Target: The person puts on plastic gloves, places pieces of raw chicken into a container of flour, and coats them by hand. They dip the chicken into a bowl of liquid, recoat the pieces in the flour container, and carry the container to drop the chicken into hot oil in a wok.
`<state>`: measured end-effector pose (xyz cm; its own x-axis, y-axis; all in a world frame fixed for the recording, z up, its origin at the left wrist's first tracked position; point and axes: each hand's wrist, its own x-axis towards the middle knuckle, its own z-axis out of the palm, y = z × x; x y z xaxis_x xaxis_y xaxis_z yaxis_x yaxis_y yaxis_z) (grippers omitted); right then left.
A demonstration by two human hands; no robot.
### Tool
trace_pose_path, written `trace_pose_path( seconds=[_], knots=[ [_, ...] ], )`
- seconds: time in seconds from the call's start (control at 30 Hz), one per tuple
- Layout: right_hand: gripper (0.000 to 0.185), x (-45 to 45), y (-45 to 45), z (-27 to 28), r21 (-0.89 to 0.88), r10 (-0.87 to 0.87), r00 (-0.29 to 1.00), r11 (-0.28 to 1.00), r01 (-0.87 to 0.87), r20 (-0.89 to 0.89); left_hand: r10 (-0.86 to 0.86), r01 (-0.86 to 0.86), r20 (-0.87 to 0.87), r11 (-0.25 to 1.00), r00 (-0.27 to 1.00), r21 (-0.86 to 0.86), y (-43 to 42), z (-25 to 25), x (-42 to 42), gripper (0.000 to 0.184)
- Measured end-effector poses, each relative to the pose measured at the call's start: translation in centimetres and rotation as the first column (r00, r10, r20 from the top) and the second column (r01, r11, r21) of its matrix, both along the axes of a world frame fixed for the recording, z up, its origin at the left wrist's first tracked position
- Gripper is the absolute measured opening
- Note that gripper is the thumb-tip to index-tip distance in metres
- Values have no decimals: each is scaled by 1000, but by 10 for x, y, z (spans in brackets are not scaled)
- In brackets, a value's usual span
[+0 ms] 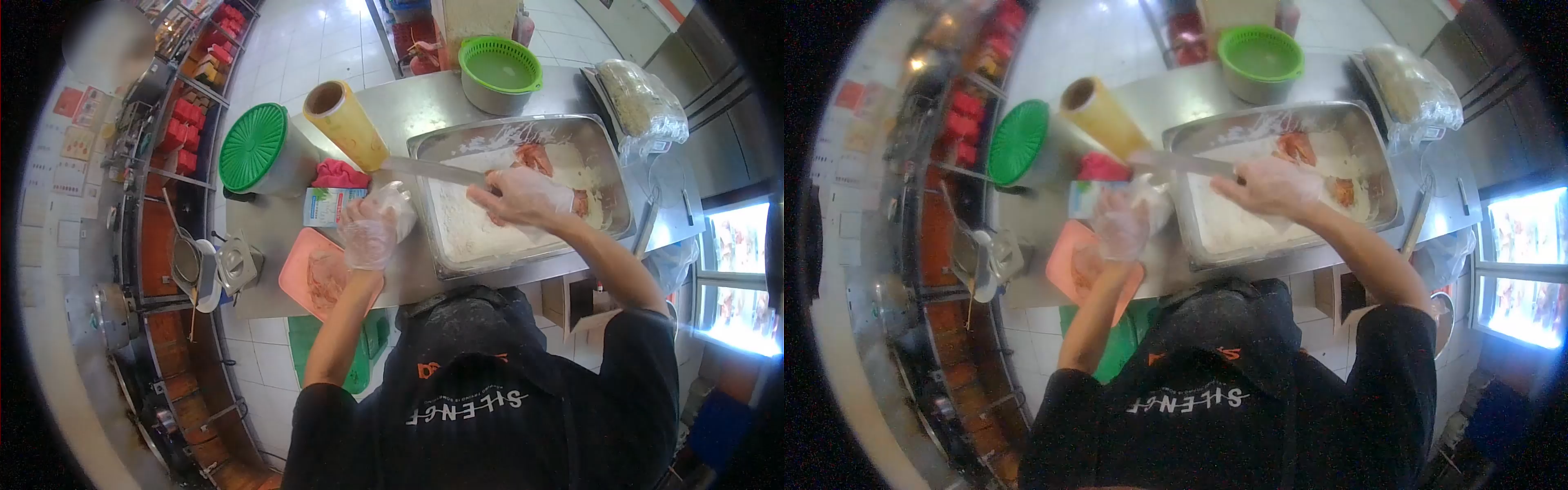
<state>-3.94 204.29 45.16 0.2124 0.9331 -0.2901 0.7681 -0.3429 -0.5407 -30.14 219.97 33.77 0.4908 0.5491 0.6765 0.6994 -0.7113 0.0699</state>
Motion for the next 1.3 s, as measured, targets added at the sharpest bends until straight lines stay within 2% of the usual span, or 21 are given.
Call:
trace_pose_path(
  seconds=[0.07, 0.17, 0.27, 0.37, 0.4, 0.47, 0.5, 0.57, 0.67, 0.77, 0.87, 0.93, 1.03, 1.07, 1.17, 1.23, 1.3],
  knots=[
    [55, 3, 7, 3, -75, -11, 993, 997, 3, -119, 88, -94, -131, 995, 987, -44, -5, 10, 4, 26],
    [58, -4, 13, 7, -192, -154, 962, 975, 111, -225, 117, -112, -57, 990, 991, 82, 6, 5, 16, 20],
    [60, -10, 7, -51, 115, -83, 964, 987, 116, -252, 77, -91, -165, 993, 983, -78, 21, 6, 19, 15],
    [61, -30, 1, -44, -58, -192, 877, 981, 185, -441, -51, 37, -217, 997, 975, -70, 26, 21, 18, 15],
    [59, -35, -3, -63, 38, -180, 859, 974, 225, -480, -82, 46, -170, 977, 982, -210, 24, 27, 15, 13],
    [64, -46, -11, -52, -22, -265, 792, 953, 304, -550, -132, 81, -75, 877, 988, -474, 11, 38, 2, 11],
    [67, -51, -11, -49, -52, -310, 752, 937, 346, -582, -131, 74, -73, 850, 989, -522, 7, 43, -2, 10],
    [56, -61, -15, -54, -111, -387, 641, 897, 427, -663, -123, 46, -80, 779, 989, -626, -5, 48, -14, 10],
    [47, -78, -14, -50, -154, -409, 502, 868, 473, -762, -122, 2, -191, 847, 974, -531, 0, 44, -11, 11],
    [43, -98, -9, -71, -192, -383, 385, 872, 450, -839, -311, 285, -66, 924, 948, -254, -7, 67, 21, 11],
    [43, -120, -6, -87, -272, -410, 281, 865, 423, -868, -469, 312, -265, 827, 843, -468, 10, 58, 25, 12],
    [43, -132, -6, -84, -289, -404, 196, 851, 439, -893, -493, 318, -233, 789, 839, -526, 21, 52, 22, 11],
    [45, -145, -3, -84, -293, -397, 180, 856, 425, -900, -501, 370, -117, 759, 858, -535, 25, 43, 17, 9],
    [47, -152, -1, -89, -235, -365, 238, 866, 441, -900, -498, 396, -64, 753, 865, -525, 25, 41, 16, 8],
    [51, -160, 8, -93, -141, -313, 343, 885, 443, -885, -350, 275, -32, 786, 936, -554, 13, 45, 17, 7],
    [47, -149, 9, -61, -202, -335, 313, 898, 390, -889, -337, 292, 21, 783, 941, -550, 7, 40, 15, 7],
    [48, -154, 26, -70, -105, -317, 372, 865, 492, -872, -306, 285, 66, 754, 950, -592, 6, 37, 13, 8]
  ],
)
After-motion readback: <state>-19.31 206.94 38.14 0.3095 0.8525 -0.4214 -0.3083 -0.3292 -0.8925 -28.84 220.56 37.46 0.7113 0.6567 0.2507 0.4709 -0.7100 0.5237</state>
